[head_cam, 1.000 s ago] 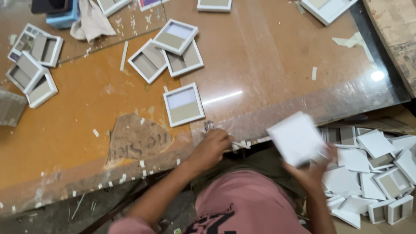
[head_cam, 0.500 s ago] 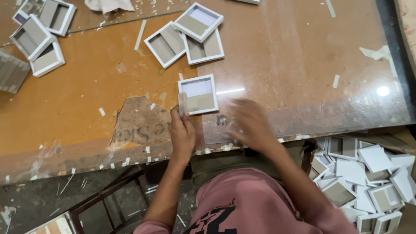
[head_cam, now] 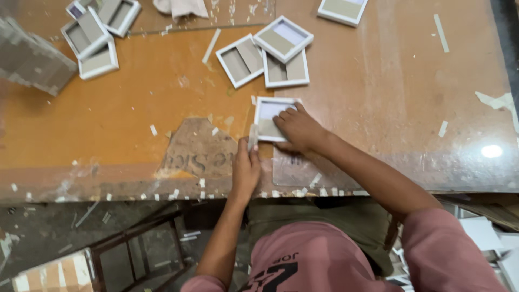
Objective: The person assembles small white picture frames by hand on a wooden worktable. They pick up frame parts, align and press them together, then place the assembled units aside. The process is repeated for multiple frames throughout the clip.
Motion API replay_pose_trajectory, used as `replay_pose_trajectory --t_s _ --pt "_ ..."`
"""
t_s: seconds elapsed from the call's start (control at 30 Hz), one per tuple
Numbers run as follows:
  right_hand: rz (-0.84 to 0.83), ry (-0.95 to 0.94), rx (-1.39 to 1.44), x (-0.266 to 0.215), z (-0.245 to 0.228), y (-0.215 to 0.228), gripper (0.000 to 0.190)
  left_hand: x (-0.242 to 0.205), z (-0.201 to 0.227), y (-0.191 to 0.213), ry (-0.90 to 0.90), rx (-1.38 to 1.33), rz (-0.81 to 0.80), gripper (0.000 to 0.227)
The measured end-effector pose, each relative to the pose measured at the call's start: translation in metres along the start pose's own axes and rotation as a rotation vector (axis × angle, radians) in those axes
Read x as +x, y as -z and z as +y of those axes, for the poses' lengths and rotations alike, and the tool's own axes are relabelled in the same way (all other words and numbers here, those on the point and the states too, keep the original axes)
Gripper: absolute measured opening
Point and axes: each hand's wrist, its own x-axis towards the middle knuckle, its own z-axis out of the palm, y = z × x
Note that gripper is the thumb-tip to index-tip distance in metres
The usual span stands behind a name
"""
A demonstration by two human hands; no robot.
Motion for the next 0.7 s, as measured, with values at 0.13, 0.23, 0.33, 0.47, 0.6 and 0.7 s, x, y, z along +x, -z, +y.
replay_pose_trajectory --t_s 0.13,0.23,0.33,0.47,0.6,0.7 --pt "0.455 -0.088 0.522 -0.066 -0.01 -0.016 0.078 -0.017 0.026 0.006 -0.291 0.07 -0.051 0.041" --pt "0.523 -0.586 1.162 -0.113 -0.028 -0.036 0.057 -0.046 0.061 -0.013 -0.471 0.157 -0.342 0.066" --pt "0.62 -0.59 1.682 -0.133 -0.029 -0.041 0.046 -0.05 0.1 -0.034 -0.557 0.369 -0.551 0.062" --pt "0.514 -0.642 1.842 -0.144 -0.021 -0.041 0.033 -0.045 0.116 -0.049 -0.719 0.483 -0.581 0.056" --pt "0.496 -0.688 1.733 -0.137 -0.022 -0.044 0.036 -0.053 0.118 -0.051 -0.818 0.514 -0.641 0.057" --pt "0.452 -0.783 1.708 -0.135 -0.031 -0.045 0.038 -0.032 0.133 -0.042 -0.836 0.695 -0.542 0.049"
